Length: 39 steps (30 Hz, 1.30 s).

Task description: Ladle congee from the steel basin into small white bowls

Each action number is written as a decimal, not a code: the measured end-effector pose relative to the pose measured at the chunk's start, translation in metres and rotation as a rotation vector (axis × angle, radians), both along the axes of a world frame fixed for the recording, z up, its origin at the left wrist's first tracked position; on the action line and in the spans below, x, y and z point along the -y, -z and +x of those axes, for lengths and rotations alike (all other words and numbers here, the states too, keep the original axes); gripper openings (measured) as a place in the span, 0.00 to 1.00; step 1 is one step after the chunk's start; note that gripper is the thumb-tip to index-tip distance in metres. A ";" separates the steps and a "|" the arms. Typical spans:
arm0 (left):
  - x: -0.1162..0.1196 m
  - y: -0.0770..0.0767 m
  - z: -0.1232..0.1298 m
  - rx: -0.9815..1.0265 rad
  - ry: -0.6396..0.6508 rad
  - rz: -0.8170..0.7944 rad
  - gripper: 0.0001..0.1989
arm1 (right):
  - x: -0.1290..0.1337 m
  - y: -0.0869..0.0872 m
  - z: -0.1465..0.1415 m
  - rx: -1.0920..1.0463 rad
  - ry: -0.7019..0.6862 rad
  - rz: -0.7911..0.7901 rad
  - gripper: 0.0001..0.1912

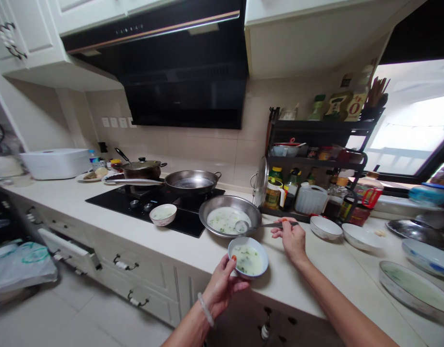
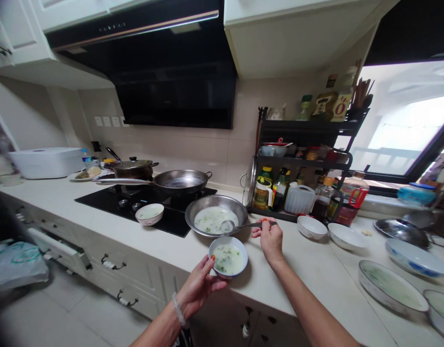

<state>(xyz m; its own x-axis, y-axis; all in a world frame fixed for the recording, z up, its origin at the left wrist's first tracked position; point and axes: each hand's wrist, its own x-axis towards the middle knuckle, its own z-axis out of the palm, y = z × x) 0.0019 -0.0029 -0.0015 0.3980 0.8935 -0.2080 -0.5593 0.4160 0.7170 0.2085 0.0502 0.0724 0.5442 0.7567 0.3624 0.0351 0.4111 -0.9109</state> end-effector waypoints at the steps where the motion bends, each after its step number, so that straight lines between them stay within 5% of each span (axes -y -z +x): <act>1: 0.000 0.000 0.000 0.001 0.000 0.003 0.25 | 0.000 0.000 0.000 -0.001 0.002 -0.002 0.16; 16: 0.000 0.000 0.000 -0.001 0.000 0.001 0.25 | -0.007 0.007 0.004 -0.241 -0.031 -0.024 0.12; 39: -0.001 0.000 0.000 -0.010 -0.003 0.001 0.25 | -0.005 0.010 0.007 -0.299 -0.040 -0.039 0.08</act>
<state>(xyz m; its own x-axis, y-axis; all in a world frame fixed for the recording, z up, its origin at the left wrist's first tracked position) 0.0016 -0.0023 -0.0011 0.3932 0.8948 -0.2114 -0.5533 0.4139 0.7229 0.2159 0.0552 0.0624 0.5921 0.7897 0.1608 -0.2522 0.3711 -0.8937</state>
